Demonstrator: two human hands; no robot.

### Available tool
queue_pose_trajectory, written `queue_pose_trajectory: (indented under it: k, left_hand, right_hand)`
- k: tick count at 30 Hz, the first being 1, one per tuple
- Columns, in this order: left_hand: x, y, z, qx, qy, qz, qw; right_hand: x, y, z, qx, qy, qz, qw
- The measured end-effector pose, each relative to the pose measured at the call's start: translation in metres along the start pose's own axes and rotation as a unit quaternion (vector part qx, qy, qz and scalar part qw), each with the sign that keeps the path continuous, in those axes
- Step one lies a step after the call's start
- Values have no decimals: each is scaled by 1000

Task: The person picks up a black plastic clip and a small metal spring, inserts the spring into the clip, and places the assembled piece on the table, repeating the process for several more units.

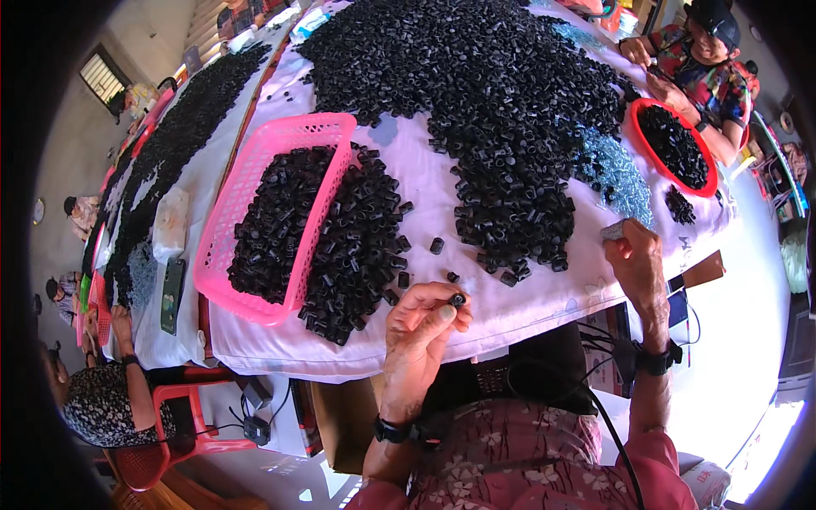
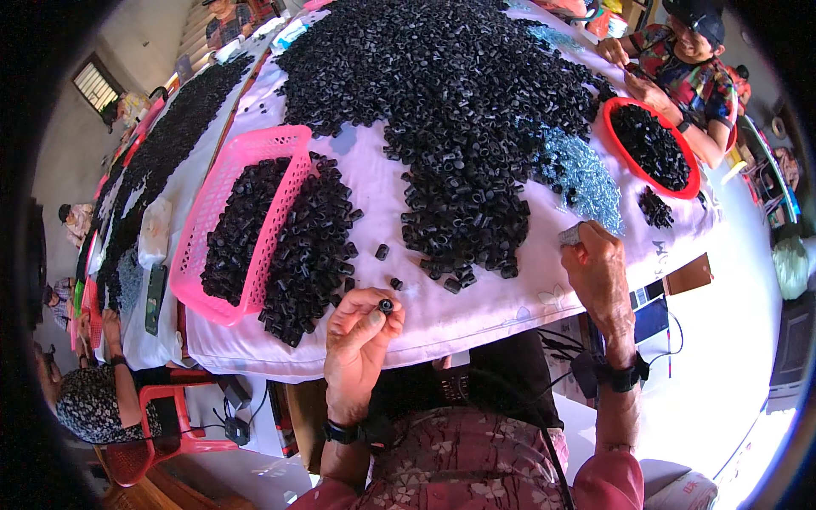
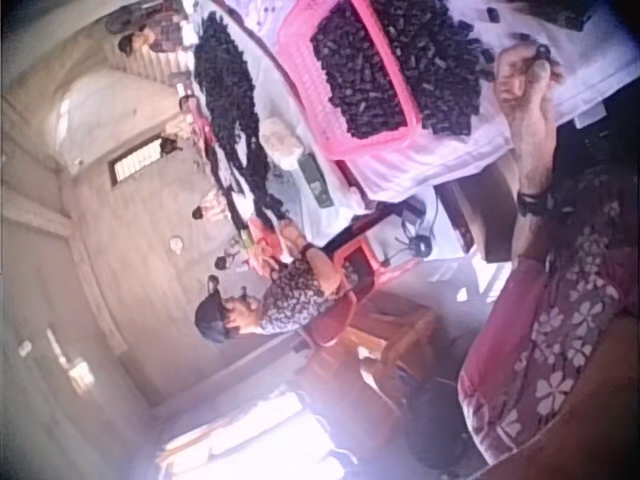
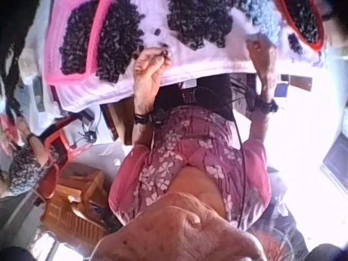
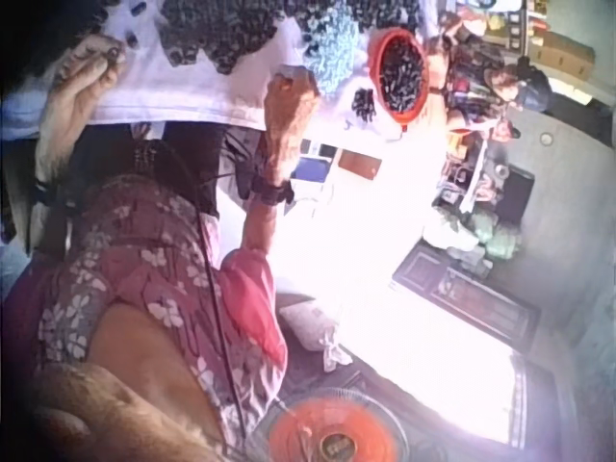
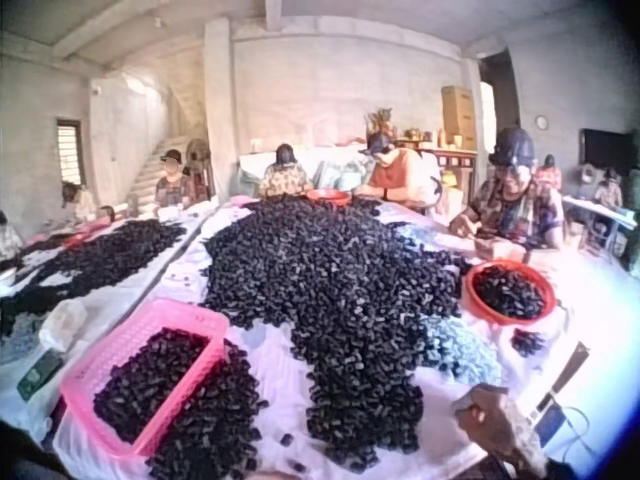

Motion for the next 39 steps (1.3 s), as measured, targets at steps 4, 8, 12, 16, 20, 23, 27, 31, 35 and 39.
queue_pose_trajectory:
  k: [4, 8, 12, 16, 20, 23, 27, 31, 35, 39]
  left_hand:
    - [-3, -3, -5, -55, 4, -16, 998]
    - [-3, -13, -21, -81, 58, -22, 995]
    - [-1, -20, -23, -79, 59, -36, 994]
    - [1, -20, -20, -79, 50, -38, 995]
    - [-1, -21, -22, -82, 51, -42, 994]
    - [-1, -20, -20, -69, 43, -42, 996]
    - [-2, -20, -20, -81, 50, -30, 995]
    - [-3, -22, -18, -48, 48, -43, 997]
    - [-4, -22, -18, -45, 46, -46, 997]
    - [-2, -22, -17, -82, 50, -22, 995]
  right_hand:
    - [5, 11, 10, 15, -32, -3, 999]
    - [13, 7, 16, 18, -9, -64, 998]
    - [9, 27, 81, 193, -59, 24, 979]
    - [-13, 66, 149, 179, -167, 171, 954]
    - [-28, 84, 178, 182, -279, 161, 929]
    - [-35, 93, 181, 158, -302, 164, 926]
    - [-34, 103, 185, 133, -302, 198, 923]
    - [-35, 107, 190, 111, -320, 156, 928]
    - [-39, 111, 198, 24, -340, 134, 931]
    - [-42, 109, 205, 27, -363, 125, 923]
Point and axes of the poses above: each hand's wrist, its own x-axis towards the middle knuckle, its own y-axis out of the palm, z = x × y, the point moved 8 cm from there along x, towards the middle knuckle, and after that the axes turned 9 degrees about -z, right-handed, at the moved point
